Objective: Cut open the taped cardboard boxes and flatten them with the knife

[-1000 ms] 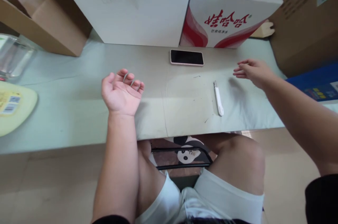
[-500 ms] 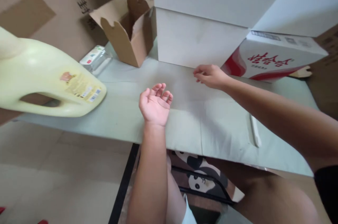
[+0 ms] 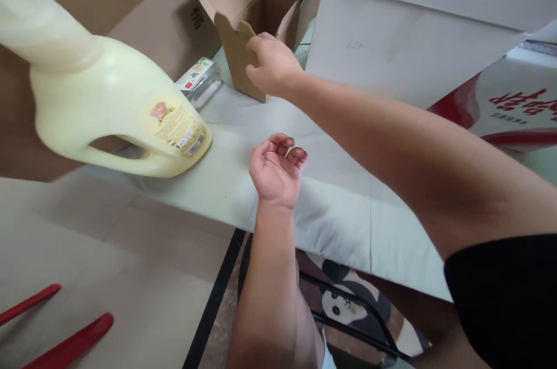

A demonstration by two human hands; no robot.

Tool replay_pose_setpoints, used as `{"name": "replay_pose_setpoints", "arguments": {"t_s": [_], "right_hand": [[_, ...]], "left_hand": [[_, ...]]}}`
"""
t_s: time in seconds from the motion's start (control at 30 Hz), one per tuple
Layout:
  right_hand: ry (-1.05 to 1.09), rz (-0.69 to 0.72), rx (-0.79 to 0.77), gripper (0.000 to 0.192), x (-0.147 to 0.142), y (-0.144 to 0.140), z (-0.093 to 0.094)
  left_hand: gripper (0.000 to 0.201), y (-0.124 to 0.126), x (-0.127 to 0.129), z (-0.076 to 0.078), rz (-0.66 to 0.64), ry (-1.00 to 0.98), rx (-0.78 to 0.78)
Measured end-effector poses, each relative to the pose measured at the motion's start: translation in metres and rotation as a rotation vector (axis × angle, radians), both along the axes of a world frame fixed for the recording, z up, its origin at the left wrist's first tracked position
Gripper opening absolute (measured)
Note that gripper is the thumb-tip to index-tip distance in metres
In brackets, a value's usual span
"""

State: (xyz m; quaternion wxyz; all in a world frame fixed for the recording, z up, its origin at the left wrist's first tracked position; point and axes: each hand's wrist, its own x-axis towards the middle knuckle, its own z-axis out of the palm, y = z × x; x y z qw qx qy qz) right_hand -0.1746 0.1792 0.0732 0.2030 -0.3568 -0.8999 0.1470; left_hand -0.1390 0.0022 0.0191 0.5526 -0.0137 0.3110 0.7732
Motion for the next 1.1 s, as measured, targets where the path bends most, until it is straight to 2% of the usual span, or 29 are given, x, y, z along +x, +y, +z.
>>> {"name": "replay_pose_setpoints", "arguments": {"t_s": [0.07, 0.13, 0.27, 0.33, 0.37, 0.43, 0.53, 0.6, 0.67, 0.7, 0.77, 0.83, 0.9, 1.0, 1.1], "right_hand": [[0.095, 0.019, 0.034, 0.023, 0.024, -0.011, -0.003], [0.185, 0.026, 0.038, 0.021, 0.061, -0.031, -0.009], [0.499, -0.035, -0.064, 0.005, 0.164, -0.086, -0.021], [0.607, -0.099, -0.1, 0.016, 0.222, -0.115, -0.026], [0.656, -0.134, -0.09, 0.021, 0.25, -0.129, -0.027], [0.733, -0.188, -0.016, 0.025, 0.302, -0.154, -0.03], [0.749, -0.248, 0.077, 0.018, 0.357, -0.183, -0.036], [0.731, -0.288, 0.135, 0.013, 0.378, -0.193, -0.043], [0.682, -0.371, 0.201, 0.009, 0.39, -0.195, -0.052], [0.665, -0.426, 0.233, 0.011, 0.394, -0.194, -0.056], [0.681, -0.52, 0.255, 0.034, 0.401, -0.191, -0.064], [0.768, -0.544, 0.202, 0.065, 0.408, -0.188, -0.07], [0.842, -0.507, 0.089, 0.079, 0.413, -0.188, -0.074], [0.893, -0.456, -0.031, 0.066, 0.42, -0.193, -0.077], [0.946, -0.431, -0.066, 0.068, 0.425, -0.202, -0.078]], "left_hand": [[0.017, 0.0, -0.002, 0.0, 0.142, 0.069, -0.075], [0.014, 0.001, -0.004, -0.002, 0.316, 0.127, -0.183], [0.013, 0.002, -0.007, -0.008, 0.534, 0.178, -0.298], [0.012, 0.003, -0.003, -0.011, 0.602, 0.275, -0.282], [0.011, 0.004, 0.001, -0.011, 0.608, 0.352, -0.252], [0.015, 0.005, 0.015, -0.012, 0.521, 0.523, -0.141], [0.046, 0.006, 0.047, -0.011, 0.243, 0.679, 0.066], [0.071, 0.006, 0.07, -0.012, 0.068, 0.735, 0.173], [0.087, 0.007, 0.09, -0.013, -0.022, 0.833, 0.253], [0.091, 0.008, 0.098, -0.013, -0.033, 0.897, 0.277], [0.092, 0.01, 0.111, -0.015, -0.015, 1.016, 0.276], [0.089, 0.014, 0.122, -0.017, 0.028, 1.1, 0.238], [0.079, 0.018, 0.131, -0.019, 0.06, 1.162, 0.234], [0.056, 0.022, 0.143, -0.022, 0.058, 1.22, 0.291], [0.034, 0.025, 0.152, -0.024, 0.038, 1.212, 0.305]]}}
